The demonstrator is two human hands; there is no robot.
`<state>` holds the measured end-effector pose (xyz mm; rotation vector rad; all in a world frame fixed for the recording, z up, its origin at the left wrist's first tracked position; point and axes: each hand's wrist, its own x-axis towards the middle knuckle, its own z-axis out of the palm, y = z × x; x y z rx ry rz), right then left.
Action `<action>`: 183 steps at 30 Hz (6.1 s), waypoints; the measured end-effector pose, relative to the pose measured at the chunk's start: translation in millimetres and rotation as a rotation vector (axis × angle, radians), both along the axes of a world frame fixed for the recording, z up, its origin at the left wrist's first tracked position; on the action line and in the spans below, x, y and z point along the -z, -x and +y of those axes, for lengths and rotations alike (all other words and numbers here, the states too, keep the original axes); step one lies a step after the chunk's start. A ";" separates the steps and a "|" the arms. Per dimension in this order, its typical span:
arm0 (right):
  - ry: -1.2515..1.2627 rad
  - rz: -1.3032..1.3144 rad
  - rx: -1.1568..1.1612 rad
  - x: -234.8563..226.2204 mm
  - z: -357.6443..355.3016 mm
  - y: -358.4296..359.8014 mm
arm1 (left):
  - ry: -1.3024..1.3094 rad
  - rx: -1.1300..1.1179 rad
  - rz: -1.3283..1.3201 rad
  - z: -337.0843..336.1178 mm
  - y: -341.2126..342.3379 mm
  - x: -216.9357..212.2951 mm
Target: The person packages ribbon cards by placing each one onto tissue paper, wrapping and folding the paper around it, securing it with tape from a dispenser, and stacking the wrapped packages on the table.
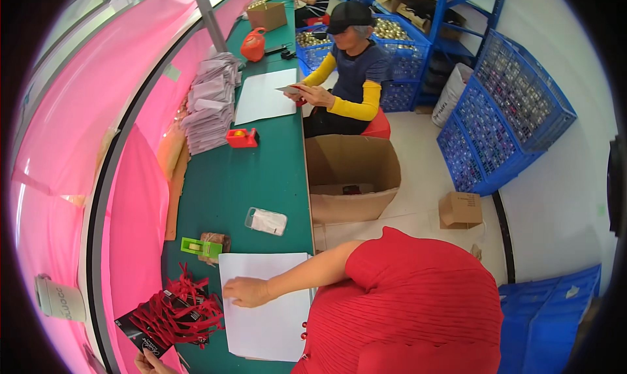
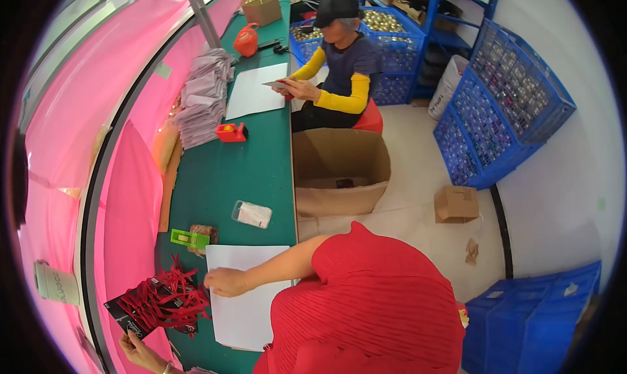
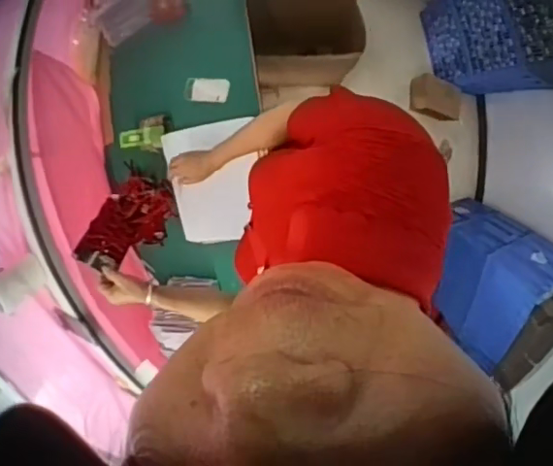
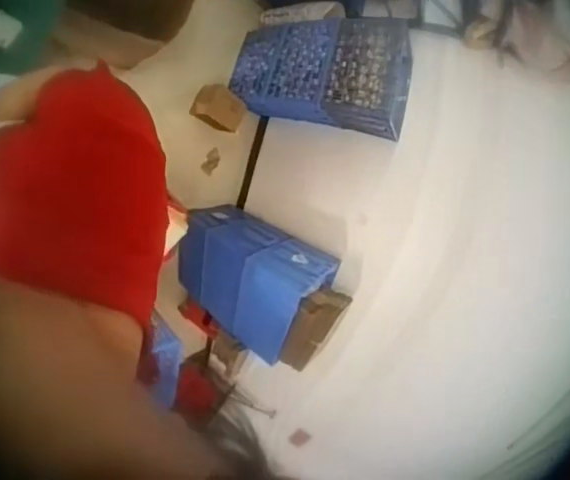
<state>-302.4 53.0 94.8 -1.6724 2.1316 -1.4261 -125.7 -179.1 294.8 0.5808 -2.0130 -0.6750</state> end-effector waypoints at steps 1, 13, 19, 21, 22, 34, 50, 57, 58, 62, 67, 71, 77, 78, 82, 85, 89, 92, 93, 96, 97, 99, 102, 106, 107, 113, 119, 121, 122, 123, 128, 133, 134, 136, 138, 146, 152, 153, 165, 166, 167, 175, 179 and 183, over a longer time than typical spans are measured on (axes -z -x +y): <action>0.086 -0.107 0.107 -17.7 6.9 2.3 | 0.018 -0.023 -0.075 18.8 -0.2 -12.6; 0.330 -0.301 -0.103 -170.3 -31.8 80.0 | -0.082 0.081 -0.034 77.4 37.5 -20.3; 0.335 -0.073 -0.295 -163.0 -71.0 28.4 | -0.137 -0.079 -0.094 102.3 21.3 -24.7; 0.283 -0.083 -0.269 -141.7 -76.9 19.1 | -0.255 -0.049 -0.086 108.8 11.9 -26.7; 0.280 -0.091 -0.285 -121.4 -79.6 23.2 | -0.259 -0.067 -0.089 108.6 7.6 -25.4; 0.188 -0.325 -0.396 -142.3 -45.0 8.1 | -0.208 -0.149 -0.195 116.9 -12.5 -16.4; 0.088 -0.280 -0.440 -128.0 -40.2 -1.4 | -0.046 -0.109 -0.188 140.1 17.1 -24.7; 0.113 -0.258 -0.329 -123.3 -53.9 0.2 | 0.111 -0.125 -0.192 145.1 28.1 -30.8; 0.117 -0.243 -0.335 -124.3 -53.3 1.2 | 0.114 -0.129 -0.190 145.5 28.2 -31.6; 0.113 -0.309 -0.400 -129.7 -47.0 2.4 | -0.011 -0.088 -0.163 146.3 30.0 -33.4; 0.169 -0.234 -0.374 -127.3 -43.4 4.1 | -0.010 -0.095 -0.141 144.6 30.6 -32.0; 0.210 -0.133 -0.377 -145.3 -29.8 21.1 | -0.117 -0.009 -0.106 142.2 19.8 -31.8; 0.146 -0.020 -0.380 -150.5 -4.4 86.0 | -0.399 -0.242 -0.090 118.9 -66.3 4.1; 0.140 -0.025 -0.394 -146.0 -5.8 84.9 | -0.514 -0.279 -0.112 114.6 -86.1 26.8; -0.163 0.387 -0.399 -80.3 -14.9 71.9 | -0.869 -0.315 -0.158 129.4 -144.4 135.3; -0.498 0.451 -0.509 -12.1 -20.0 22.3 | -1.094 -0.390 -0.186 159.2 -147.3 205.5; -0.660 0.641 -0.670 31.4 -30.1 -41.9 | -1.177 -0.410 -0.150 181.5 -129.9 258.2; -0.789 0.756 -0.704 28.1 -35.4 -74.8 | -1.087 -0.458 -0.156 177.0 -120.3 277.2; -0.808 0.780 -0.707 27.7 -37.4 -80.7 | -1.026 -0.518 -0.240 175.0 -118.6 281.4; -0.874 0.805 -0.722 26.1 -45.5 -93.1 | -0.977 -0.603 -0.320 170.1 -116.3 290.1; -0.888 0.811 -0.730 26.1 -47.1 -95.4 | -0.933 -0.624 -0.353 170.0 -115.4 291.8; -0.886 0.811 -0.730 26.9 -48.0 -98.4 | -0.889 -0.640 -0.389 169.3 -114.8 294.2; -0.881 0.804 -0.725 29.3 -47.8 -99.3 | -0.954 -0.654 -0.376 167.2 -116.1 296.5; -0.883 0.754 -0.717 28.8 -45.7 -89.8 | -0.849 -0.638 -0.410 163.2 -109.6 301.0; -0.895 0.749 -0.695 28.2 -44.6 -87.8 | -0.806 -0.648 -0.436 161.7 -106.7 301.8; -0.376 0.093 -0.631 28.1 -30.6 -45.9 | -0.744 -0.647 -0.517 158.9 -125.3 322.0; -0.446 -0.316 0.410 63.2 35.9 154.5 | -0.358 -0.748 -0.424 170.5 -107.5 297.9; -0.848 -0.023 0.629 78.9 76.8 221.7 | -0.337 -0.621 -0.376 169.8 -96.7 292.1; -0.922 0.036 0.667 89.3 94.7 230.1 | -0.377 -0.556 -0.348 167.7 -93.8 291.9; -0.992 0.096 0.701 99.7 106.8 232.6 | -0.385 -0.492 -0.375 165.3 -95.4 299.9; -0.932 0.158 0.636 78.9 83.0 192.8 | -0.469 -0.437 -0.496 164.1 -98.7 300.7; -0.498 -0.199 -0.459 51.4 60.3 47.7 | -0.475 -0.431 -0.522 162.1 -94.3 291.9; -0.507 -0.220 -0.616 52.4 61.0 23.0 | -0.434 -0.394 -0.488 162.7 -94.3 293.1; -0.601 0.038 -0.659 54.3 63.0 -3.7 | -0.458 -0.386 -0.489 162.8 -94.6 289.4; -0.649 0.125 -0.645 66.2 57.3 -7.9 | -0.455 -0.336 -0.518 161.7 -96.8 286.4; -0.787 0.048 -0.709 81.7 35.3 5.9 | -0.588 -0.022 -0.601 160.5 -113.0 254.5; -0.981 -0.033 -0.880 76.1 3.2 18.9 | -0.446 0.345 -0.773 174.7 -129.2 230.8; -0.976 -0.034 -0.880 72.6 -3.2 17.2 | -0.381 0.296 -0.764 177.2 -133.2 234.9; -0.329 0.415 -0.525 40.2 70.4 39.6 | -0.668 -0.327 -0.340 177.4 -129.2 286.7; -0.371 0.330 -0.425 57.3 79.5 54.5 | -0.669 -0.355 -0.314 176.9 -127.7 289.3; -0.412 0.244 -0.324 67.6 84.3 68.9 | -0.668 -0.349 -0.313 176.5 -124.7 291.8; -0.563 -0.287 -0.096 97.4 69.0 112.0 | -0.536 -0.632 -0.265 184.6 -103.6 302.3; -0.469 0.141 0.120 110.5 62.5 86.2 | -0.450 -0.747 -0.395 187.1 -93.3 311.2; -0.423 0.523 0.223 121.0 61.6 79.0 | -0.170 -0.832 -0.594 187.5 -82.8 317.6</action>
